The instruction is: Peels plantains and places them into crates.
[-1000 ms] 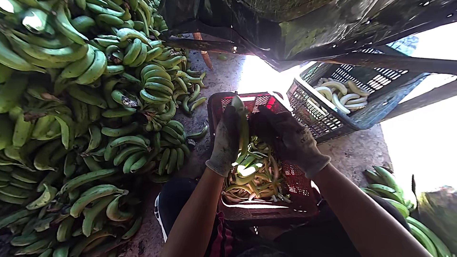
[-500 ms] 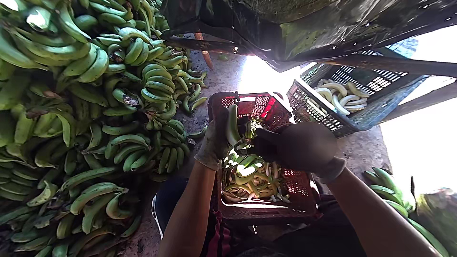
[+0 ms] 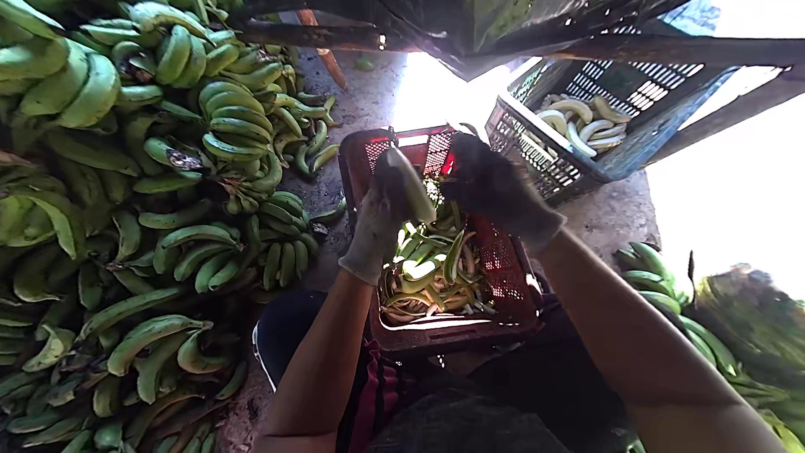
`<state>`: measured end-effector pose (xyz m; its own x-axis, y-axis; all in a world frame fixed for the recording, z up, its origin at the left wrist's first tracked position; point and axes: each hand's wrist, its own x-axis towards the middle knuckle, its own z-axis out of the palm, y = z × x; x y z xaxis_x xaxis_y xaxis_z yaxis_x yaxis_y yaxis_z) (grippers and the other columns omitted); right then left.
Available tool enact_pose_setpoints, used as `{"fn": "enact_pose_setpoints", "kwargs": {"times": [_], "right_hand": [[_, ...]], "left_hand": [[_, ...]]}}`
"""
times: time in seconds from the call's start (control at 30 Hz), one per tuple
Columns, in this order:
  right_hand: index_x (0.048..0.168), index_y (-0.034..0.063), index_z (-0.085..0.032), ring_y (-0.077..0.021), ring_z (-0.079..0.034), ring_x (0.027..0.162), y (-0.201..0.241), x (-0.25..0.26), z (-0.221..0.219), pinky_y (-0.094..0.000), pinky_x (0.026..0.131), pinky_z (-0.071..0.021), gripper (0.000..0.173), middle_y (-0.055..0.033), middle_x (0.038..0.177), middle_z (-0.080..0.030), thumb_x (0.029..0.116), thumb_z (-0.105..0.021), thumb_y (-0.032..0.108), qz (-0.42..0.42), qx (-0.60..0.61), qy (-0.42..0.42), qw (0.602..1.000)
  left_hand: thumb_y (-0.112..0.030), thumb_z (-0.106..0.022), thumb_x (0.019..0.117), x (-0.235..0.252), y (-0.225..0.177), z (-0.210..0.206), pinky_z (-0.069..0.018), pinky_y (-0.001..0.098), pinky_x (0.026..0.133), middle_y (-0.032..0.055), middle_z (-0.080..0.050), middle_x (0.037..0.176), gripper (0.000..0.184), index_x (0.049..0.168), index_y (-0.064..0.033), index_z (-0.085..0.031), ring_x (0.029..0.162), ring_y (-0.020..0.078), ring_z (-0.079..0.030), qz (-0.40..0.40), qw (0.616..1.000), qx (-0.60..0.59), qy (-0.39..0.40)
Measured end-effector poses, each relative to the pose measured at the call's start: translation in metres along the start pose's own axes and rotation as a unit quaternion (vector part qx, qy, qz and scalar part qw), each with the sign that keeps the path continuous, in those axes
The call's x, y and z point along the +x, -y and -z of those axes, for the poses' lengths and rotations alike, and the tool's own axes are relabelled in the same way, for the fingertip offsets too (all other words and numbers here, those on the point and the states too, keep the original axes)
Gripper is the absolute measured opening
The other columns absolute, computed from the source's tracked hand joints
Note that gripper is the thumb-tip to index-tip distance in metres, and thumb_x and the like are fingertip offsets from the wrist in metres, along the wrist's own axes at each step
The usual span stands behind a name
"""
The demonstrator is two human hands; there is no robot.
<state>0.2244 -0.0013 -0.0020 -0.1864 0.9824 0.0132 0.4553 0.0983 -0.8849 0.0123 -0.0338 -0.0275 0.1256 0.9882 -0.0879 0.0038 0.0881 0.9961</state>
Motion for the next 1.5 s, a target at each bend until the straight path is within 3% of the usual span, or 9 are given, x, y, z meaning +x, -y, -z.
{"fn": "enact_pose_setpoints", "kwargs": {"times": [0.23,0.37,0.43,0.6,0.73,0.9,1.07,1.27,1.5], "right_hand": [[0.14,0.0162,-0.059,-0.0346,-0.069,0.106,-0.021,0.0,0.04,-0.0615,0.089,-0.0533,0.045,-0.0168,0.118,-0.07,0.0993,-0.062,0.036,-0.017,-0.265,-0.079,0.961],[0.158,0.0219,-0.04,-0.0345,-0.045,0.142,-0.033,0.0,0.127,-0.0565,0.112,-0.0401,0.063,-0.0172,0.159,-0.04,0.1004,-0.053,0.044,-0.085,-0.319,-0.301,0.895],[0.151,0.0165,-0.049,-0.0306,-0.058,0.129,-0.034,-0.005,0.122,-0.0526,0.105,-0.0483,0.054,-0.0166,0.144,-0.056,0.1026,-0.053,0.039,-0.046,-0.303,-0.334,0.892],[0.148,0.0273,-0.055,-0.0314,-0.066,0.112,-0.026,-0.013,0.077,-0.0559,0.085,-0.0561,0.06,-0.0098,0.151,-0.053,0.0903,-0.069,0.034,0.036,-0.324,-0.167,0.931],[0.144,0.0224,-0.059,-0.0344,-0.064,0.112,-0.021,-0.012,0.07,-0.0579,0.086,-0.0528,0.061,-0.0113,0.14,-0.059,0.0849,-0.075,0.027,0.08,-0.304,-0.126,0.941],[0.139,0.0184,-0.062,-0.0292,-0.067,0.104,-0.018,-0.013,0.067,-0.0533,0.085,-0.0539,0.055,-0.0093,0.123,-0.068,0.0862,-0.072,0.023,0.102,-0.294,-0.113,0.944],[0.148,0.0216,-0.054,-0.0323,-0.066,0.111,-0.026,-0.008,0.061,-0.0576,0.095,-0.0503,0.058,-0.0132,0.123,-0.068,0.0918,-0.069,0.026,0.016,-0.259,-0.01,0.966],[0.144,0.0157,-0.054,-0.0278,-0.069,0.098,-0.022,-0.009,0.035,-0.0539,0.089,-0.0541,0.047,-0.0142,0.112,-0.07,0.1014,-0.063,0.035,-0.115,-0.104,0.177,0.972],[0.141,0.0104,-0.061,-0.0214,-0.044,0.144,-0.012,-0.009,-0.019,-0.0415,0.118,-0.0394,0.045,-0.0089,0.156,-0.047,0.0983,-0.066,0.021,0.144,-0.027,0.036,0.989]], "left_hand": [[-0.031,-0.05,0.1072,-0.003,0.05,-0.031,-0.0561,0.0465,0.086,0.0111,-0.066,0.124,0.043,0.149,-0.0209,-0.049,0.101,0.0226,-0.067,0.01,0.955,0.224,0.191],[-0.015,-0.058,0.0983,-0.03,0.141,-0.065,-0.0458,0.0637,0.102,0.0221,-0.059,0.136,0.042,0.14,-0.0095,-0.056,0.125,0.043,-0.056,0.035,0.679,0.555,0.48],[-0.018,-0.066,0.0916,-0.043,0.175,-0.073,-0.0422,0.0659,0.101,0.0224,-0.061,0.132,0.038,0.128,-0.0071,-0.064,0.123,0.0459,-0.056,0.123,0.565,0.656,0.485],[-0.054,-0.055,0.0986,-0.008,0.24,-0.048,-0.0403,0.0596,0.111,0.0137,-0.037,0.161,0.059,0.15,-0.0247,-0.052,0.141,0.0374,-0.044,0.262,0.708,0.621,0.212],[-0.055,-0.053,0.0993,0.006,0.241,-0.047,-0.0411,0.0584,0.111,0.019,-0.036,0.161,0.065,0.151,-0.0175,-0.049,0.142,0.0386,-0.043,0.237,0.686,0.653,0.216],[-0.027,-0.067,0.0899,0.01,0.199,-0.058,-0.0349,0.0694,0.109,0.0164,-0.042,0.158,0.064,0.151,-0.0254,-0.048,0.145,0.0486,-0.033,0.116,0.535,0.744,0.382],[-0.03,-0.059,0.0996,0.028,0.143,-0.041,-0.0407,0.056,0.111,0.0245,-0.058,0.136,0.049,0.139,-0.0008,-0.055,0.131,0.04,-0.053,0.103,0.701,0.627,0.325],[-0.036,-0.062,0.1001,0.03,0.049,-0.015,-0.0535,0.0438,0.099,0.0131,-0.065,0.127,0.057,0.147,-0.0089,-0.047,0.113,0.0207,-0.065,0.037,0.942,0.328,0.056],[-0.035,-0.065,0.0971,0.03,-0.02,-0.005,-0.0563,0.0278,0.058,0.0002,-0.066,0.091,0.044,0.136,-0.0188,-0.053,0.068,0.0086,-0.063,-0.055,0.994,-0.051,-0.081]]}}
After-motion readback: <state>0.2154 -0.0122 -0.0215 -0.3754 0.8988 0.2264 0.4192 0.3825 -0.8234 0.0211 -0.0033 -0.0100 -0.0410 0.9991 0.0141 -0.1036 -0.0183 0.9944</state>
